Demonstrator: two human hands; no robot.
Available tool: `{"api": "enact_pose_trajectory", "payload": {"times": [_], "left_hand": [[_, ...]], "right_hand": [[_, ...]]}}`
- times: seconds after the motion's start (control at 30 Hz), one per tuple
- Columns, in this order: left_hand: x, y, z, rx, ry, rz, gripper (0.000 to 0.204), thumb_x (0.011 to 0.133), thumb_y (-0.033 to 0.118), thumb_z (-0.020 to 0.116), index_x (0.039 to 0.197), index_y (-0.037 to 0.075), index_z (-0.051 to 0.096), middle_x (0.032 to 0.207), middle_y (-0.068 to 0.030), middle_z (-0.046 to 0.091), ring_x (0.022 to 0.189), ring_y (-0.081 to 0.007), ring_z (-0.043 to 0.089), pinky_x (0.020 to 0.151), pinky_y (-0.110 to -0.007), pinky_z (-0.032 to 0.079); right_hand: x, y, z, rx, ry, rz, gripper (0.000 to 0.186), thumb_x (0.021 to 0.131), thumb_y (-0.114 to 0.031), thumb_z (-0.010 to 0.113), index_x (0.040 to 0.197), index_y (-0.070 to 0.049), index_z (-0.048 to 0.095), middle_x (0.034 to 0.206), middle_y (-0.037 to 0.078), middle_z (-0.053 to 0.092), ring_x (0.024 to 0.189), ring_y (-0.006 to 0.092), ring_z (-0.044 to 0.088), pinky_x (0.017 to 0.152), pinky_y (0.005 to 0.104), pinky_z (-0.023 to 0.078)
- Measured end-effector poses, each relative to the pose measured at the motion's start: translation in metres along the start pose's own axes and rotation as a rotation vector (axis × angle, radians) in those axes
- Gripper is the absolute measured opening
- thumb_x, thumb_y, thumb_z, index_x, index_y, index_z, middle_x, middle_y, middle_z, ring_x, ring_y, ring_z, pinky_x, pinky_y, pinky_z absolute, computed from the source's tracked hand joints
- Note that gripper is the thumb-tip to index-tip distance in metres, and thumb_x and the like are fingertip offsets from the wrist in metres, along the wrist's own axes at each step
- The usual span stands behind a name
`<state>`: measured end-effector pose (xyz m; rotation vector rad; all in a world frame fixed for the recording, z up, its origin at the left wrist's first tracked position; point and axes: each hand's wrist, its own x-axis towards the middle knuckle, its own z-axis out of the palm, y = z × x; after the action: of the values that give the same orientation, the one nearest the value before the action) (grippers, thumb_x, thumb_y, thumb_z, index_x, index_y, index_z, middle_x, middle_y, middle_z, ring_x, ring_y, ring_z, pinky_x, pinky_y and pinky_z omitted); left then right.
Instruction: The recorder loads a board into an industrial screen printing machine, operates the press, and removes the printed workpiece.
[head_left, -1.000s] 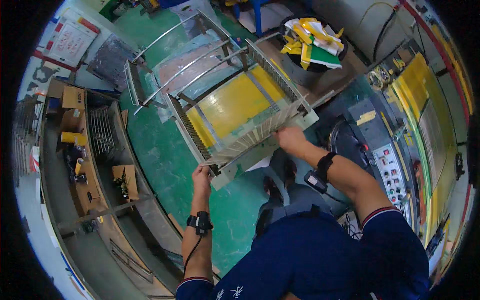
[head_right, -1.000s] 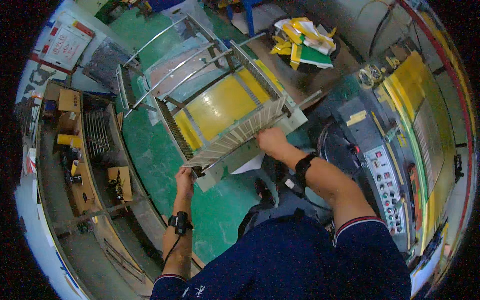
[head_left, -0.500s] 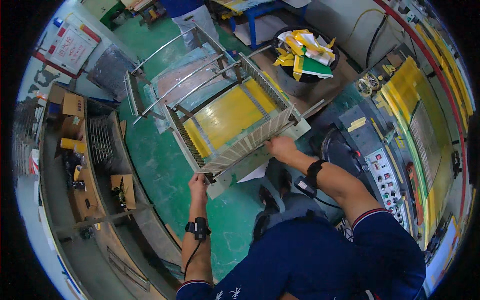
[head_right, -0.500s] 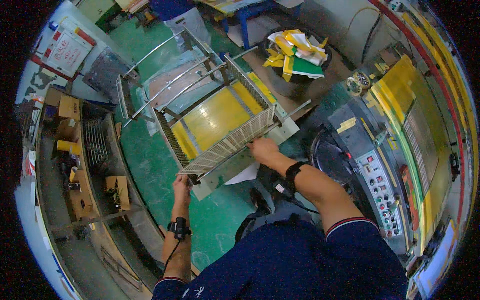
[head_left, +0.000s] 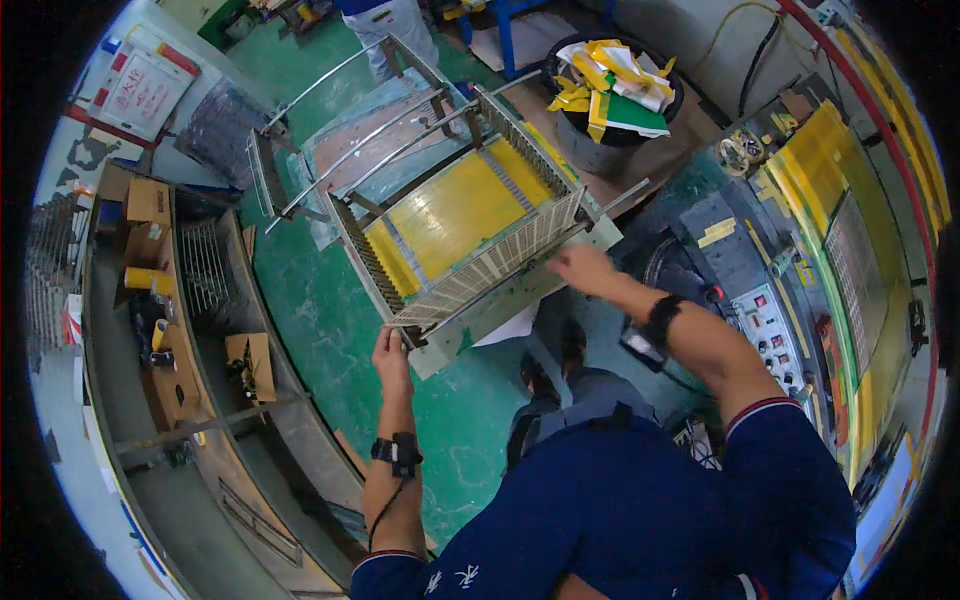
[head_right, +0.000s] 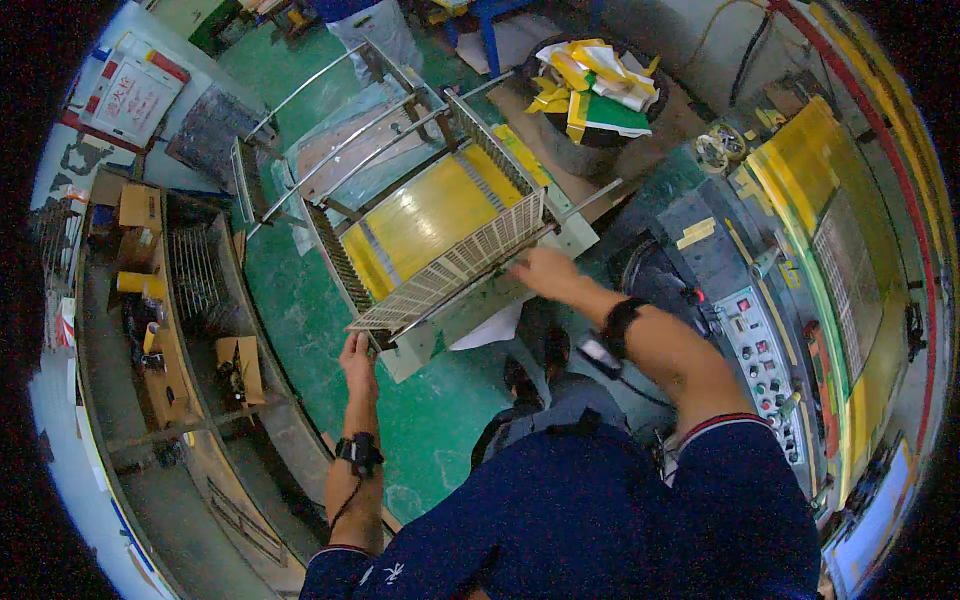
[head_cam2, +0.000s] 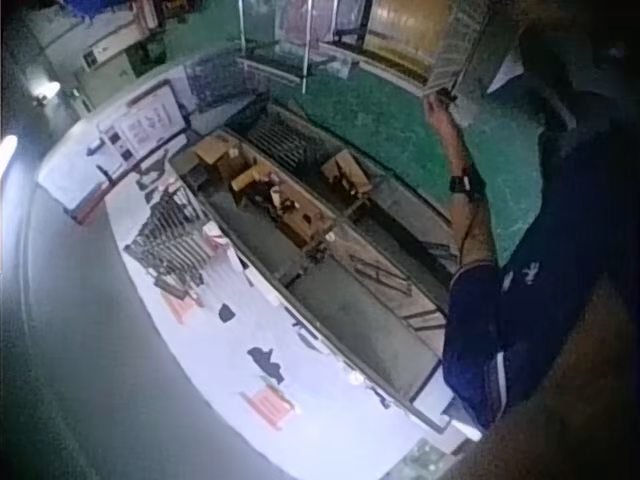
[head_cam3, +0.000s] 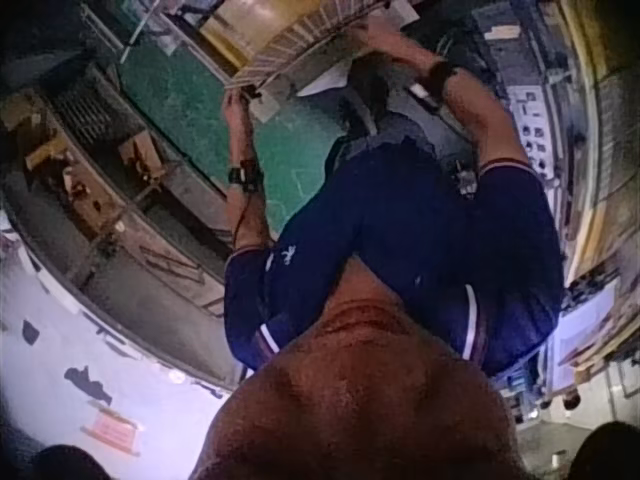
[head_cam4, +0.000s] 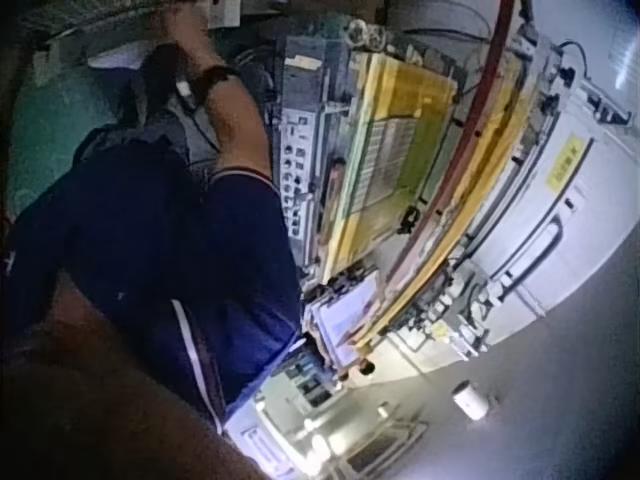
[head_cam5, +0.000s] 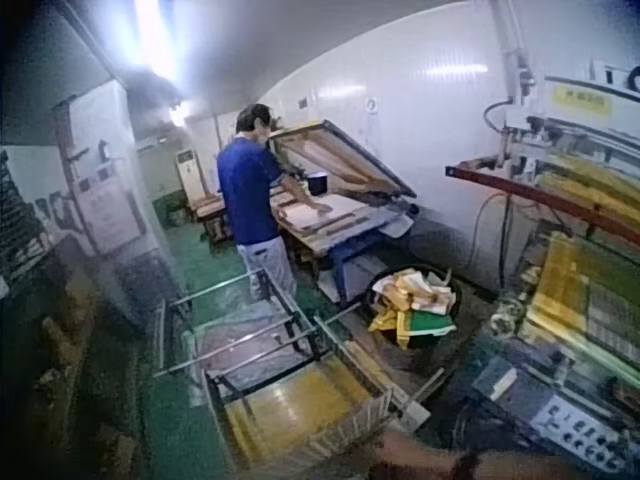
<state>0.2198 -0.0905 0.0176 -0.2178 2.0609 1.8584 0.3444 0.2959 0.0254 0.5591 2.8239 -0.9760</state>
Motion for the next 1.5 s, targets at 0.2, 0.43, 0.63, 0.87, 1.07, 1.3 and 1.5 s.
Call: {"api": "enact_pose_trajectory", "payload": {"times": [0.2,0.43,0.63,0.87,1.07,1.3,1.5], "left_hand": [[-0.024,0.003,0.009,0.637,0.16,0.429,0.04,0.09,0.004,0.058,0.129,-0.004,0.052,0.131,-0.0181,0.054,0.115,-0.0249,0.057,0.09,-0.035,0.05],[-0.033,0.027,0.034,0.422,0.14,0.233,0.041,0.09,0.0,0.054,0.131,-0.001,0.053,0.126,-0.0191,0.058,0.109,-0.0257,0.059,0.092,-0.035,0.047],[-0.047,0.063,0.024,0.405,0.181,0.441,0.044,0.091,-0.003,0.049,0.136,-0.003,0.049,0.122,-0.0169,0.063,0.117,-0.0241,0.058,0.099,-0.03,0.041],[-0.081,0.236,-0.016,0.691,0.29,0.695,0.04,0.093,0.001,0.05,0.133,-0.006,0.052,0.121,-0.0162,0.063,0.111,-0.0233,0.059,0.099,-0.035,0.045],[-0.018,0.239,-0.007,-0.408,-0.218,0.554,0.053,0.1,0.027,0.042,0.139,-0.008,0.04,0.138,-0.0235,0.048,0.128,-0.0347,0.047,0.113,-0.043,0.033],[0.005,0.206,0.141,-0.627,-1.203,0.191,0.051,0.099,0.027,0.043,0.139,-0.005,0.042,0.142,-0.0209,0.046,0.132,-0.0338,0.042,0.113,-0.047,0.03],[-0.105,0.153,0.284,-0.219,-1.584,0.118,0.055,0.089,0.014,0.053,0.139,-0.006,0.041,0.14,-0.0185,0.048,0.129,-0.0297,0.047,0.11,-0.045,0.036]], "right_hand": [[0.012,0.056,-0.067,-0.025,0.421,-0.121,0.038,0.083,-0.004,0.056,0.122,-0.002,0.058,0.119,0.023,0.059,0.11,0.0392,0.057,0.094,0.0428,0.046],[0.026,0.049,-0.053,0.03,0.397,-0.241,0.053,0.075,0.003,0.051,0.128,0.001,0.052,0.116,0.027,0.058,0.109,0.0457,0.051,0.095,0.0494,0.042],[0.03,0.008,-0.099,0.187,0.337,-0.189,0.054,0.075,0.0,0.057,0.129,0.002,0.053,0.126,0.024,0.056,0.119,0.0391,0.052,0.104,0.0425,0.04],[-0.019,-0.077,-0.214,0.273,0.655,-0.343,0.053,0.076,-0.002,0.06,0.128,-0.001,0.053,0.119,0.02,0.058,0.113,0.0375,0.055,0.097,0.0422,0.045],[-0.095,-0.061,-0.203,0.484,0.783,-0.426,0.061,0.074,0.002,0.051,0.134,0.003,0.048,0.128,0.023,0.054,0.115,0.0417,0.054,0.102,0.0463,0.042],[-0.283,-0.03,-0.146,1.103,0.984,-0.102,0.055,0.095,-0.022,0.041,0.144,0.004,0.04,0.141,0.013,0.05,0.13,0.0225,0.046,0.11,0.0354,0.033],[-0.464,-0.039,-0.033,1.396,1.432,0.725,0.036,0.096,-0.026,0.054,0.114,0.001,0.068,0.099,0.007,0.07,0.084,0.0128,0.063,0.076,0.0278,0.049]]}}
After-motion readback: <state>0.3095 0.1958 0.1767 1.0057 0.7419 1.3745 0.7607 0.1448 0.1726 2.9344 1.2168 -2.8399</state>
